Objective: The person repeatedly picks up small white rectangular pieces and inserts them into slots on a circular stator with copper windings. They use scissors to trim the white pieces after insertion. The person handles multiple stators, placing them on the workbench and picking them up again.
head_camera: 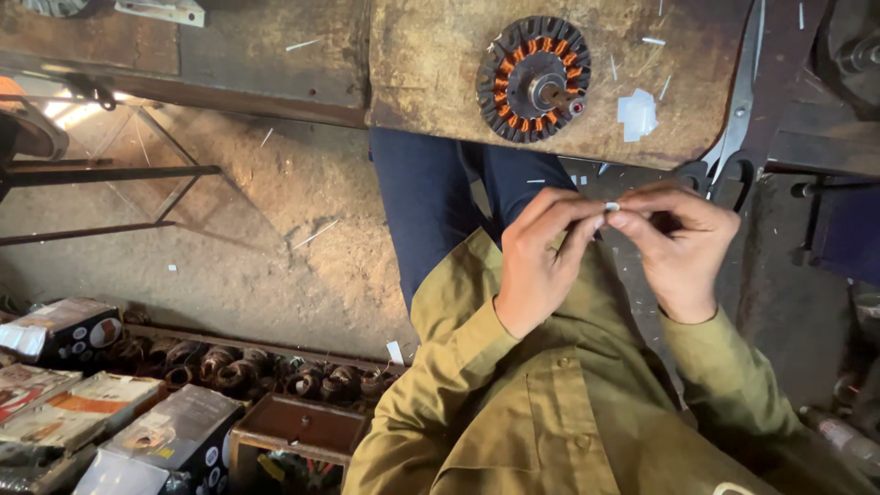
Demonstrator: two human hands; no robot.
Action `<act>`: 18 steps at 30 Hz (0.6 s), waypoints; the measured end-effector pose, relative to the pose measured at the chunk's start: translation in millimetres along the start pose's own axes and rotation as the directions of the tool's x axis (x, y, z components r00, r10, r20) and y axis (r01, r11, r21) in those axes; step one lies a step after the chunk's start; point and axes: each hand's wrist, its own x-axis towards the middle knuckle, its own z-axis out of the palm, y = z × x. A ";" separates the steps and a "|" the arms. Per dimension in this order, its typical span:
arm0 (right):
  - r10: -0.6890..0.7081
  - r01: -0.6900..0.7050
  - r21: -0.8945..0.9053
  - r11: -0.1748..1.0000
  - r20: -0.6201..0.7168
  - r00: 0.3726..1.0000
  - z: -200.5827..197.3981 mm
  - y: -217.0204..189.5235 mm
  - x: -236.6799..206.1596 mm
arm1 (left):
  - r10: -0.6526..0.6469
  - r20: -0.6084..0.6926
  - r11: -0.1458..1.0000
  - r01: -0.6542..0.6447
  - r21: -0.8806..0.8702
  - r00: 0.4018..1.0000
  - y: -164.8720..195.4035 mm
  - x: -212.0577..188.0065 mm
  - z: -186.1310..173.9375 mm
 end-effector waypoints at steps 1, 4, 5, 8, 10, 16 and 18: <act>0.042 -0.040 0.091 0.995 -0.022 0.999 2.4 1.8 -0.6 | -0.012 0.023 1.000 0.013 -0.023 1.000 -0.7 -0.3 -0.4; 0.090 -0.080 0.211 0.974 -0.038 0.995 7.4 2.6 -1.9 | -0.002 0.071 0.999 0.006 -0.048 0.997 -6.0 -0.5 -6.3; 0.089 -0.078 0.225 0.971 -0.039 0.995 8.4 1.2 -1.5 | 0.013 0.083 0.999 -0.009 -0.050 0.996 -8.7 0.4 -8.2; -0.018 0.019 -0.136 0.991 0.005 1.000 8.0 -8.3 -3.4 | -0.046 -0.008 0.994 0.044 -0.099 0.999 -16.1 1.0 -7.4; -0.091 0.098 -0.201 0.975 0.041 0.995 8.7 -15.1 -4.4 | -0.018 -0.033 0.994 0.014 -0.105 0.999 -21.0 2.6 -7.6; -0.097 0.090 -0.177 0.980 -0.033 0.995 20.7 -19.9 -8.8 | 0.021 -0.088 0.995 -0.030 -0.098 0.996 -21.5 2.4 0.2; -0.097 0.088 -0.198 0.976 -0.039 0.994 22.2 -19.3 -8.1 | -0.010 -0.085 0.994 0.001 -0.109 0.996 -18.4 2.4 1.5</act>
